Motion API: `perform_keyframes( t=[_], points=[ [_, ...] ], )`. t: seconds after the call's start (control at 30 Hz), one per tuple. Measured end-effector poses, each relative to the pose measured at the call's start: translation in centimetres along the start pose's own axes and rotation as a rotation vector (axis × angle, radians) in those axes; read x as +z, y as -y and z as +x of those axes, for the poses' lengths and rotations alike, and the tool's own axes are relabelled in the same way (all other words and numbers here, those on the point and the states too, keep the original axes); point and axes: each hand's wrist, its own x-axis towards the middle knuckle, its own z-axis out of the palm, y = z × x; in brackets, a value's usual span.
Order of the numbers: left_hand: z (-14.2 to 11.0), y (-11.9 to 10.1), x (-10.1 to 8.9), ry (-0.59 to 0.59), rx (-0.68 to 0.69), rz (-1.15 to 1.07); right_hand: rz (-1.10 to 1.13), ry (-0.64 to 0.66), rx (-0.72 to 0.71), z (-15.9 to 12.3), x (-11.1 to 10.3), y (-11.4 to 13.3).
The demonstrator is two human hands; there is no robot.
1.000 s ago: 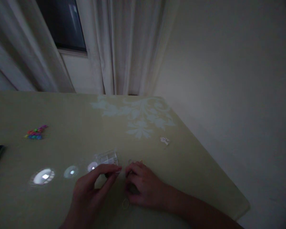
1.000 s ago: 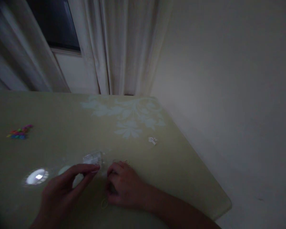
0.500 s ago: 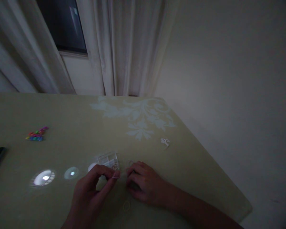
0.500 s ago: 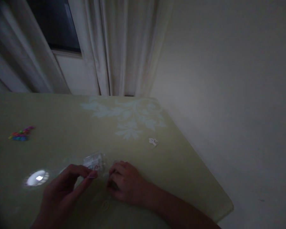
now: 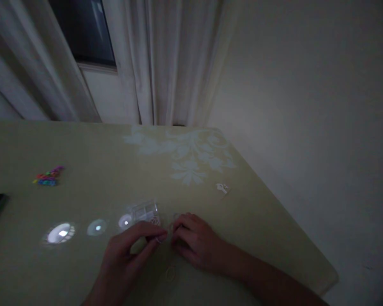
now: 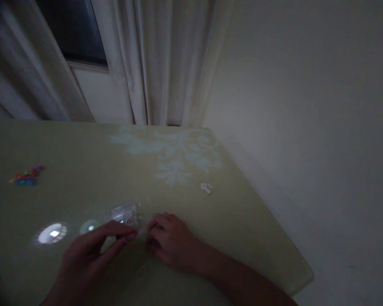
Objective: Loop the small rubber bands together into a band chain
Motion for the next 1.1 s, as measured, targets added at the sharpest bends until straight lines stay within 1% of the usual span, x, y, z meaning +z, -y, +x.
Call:
perform_keyframes(
  t=[0.13, 0.23, 0.33, 0.47, 0.53, 0.6, 0.7, 0.77, 0.8, 0.87, 0.93, 1.1],
  points=[
    [-0.2, 0.0, 0.4, 0.131, -0.012, -0.047, 0.220, -0.209, 0.025, 0.1, 0.0, 0.2],
    [-0.4, -0.1, 1.0, 0.193, 0.006, -0.090, 0.312, -0.304, -0.005, 0.1, -0.2, 0.4],
    [-0.5, -0.1, 1.2, 0.190, 0.040, -0.114, 0.362, -0.336, -0.056, 0.2, -0.3, 0.7],
    [-0.5, 0.1, 1.0, 0.141, 0.075, -0.087, 0.399, -0.324, -0.094, 0.2, -0.4, 0.9],
    [-0.5, 0.1, 0.8, 0.125, 0.088, -0.060, 0.412, -0.308, -0.094, 0.2, -0.4, 0.8],
    [-0.5, 0.0, 0.8, 0.117, 0.094, -0.034, 0.416, -0.297, -0.061, 0.2, -0.4, 0.5],
    [-0.6, -0.3, 0.9, 0.095, 0.059, -0.002, 0.328, -0.337, 0.027, 0.4, -0.4, -0.6],
    [-0.6, -0.4, 1.0, 0.072, 0.007, 0.000, 0.173, -0.361, 0.067, 0.6, -0.4, -1.5],
    [-0.6, -0.5, 1.0, 0.063, -0.023, -0.005, 0.091, -0.354, 0.078, 0.6, -0.3, -1.9],
    [-0.7, -0.4, 1.1, 0.057, -0.066, -0.016, -0.035, -0.297, 0.099, 0.7, -0.2, -2.5],
    [-0.7, -0.4, 1.0, 0.058, -0.090, -0.012, -0.098, -0.242, 0.122, 0.7, 0.0, -2.7],
    [-0.6, -0.6, 0.9, 0.038, -0.087, -0.026, -0.223, -0.150, 0.165, 1.0, 0.4, -2.3]
  ],
)
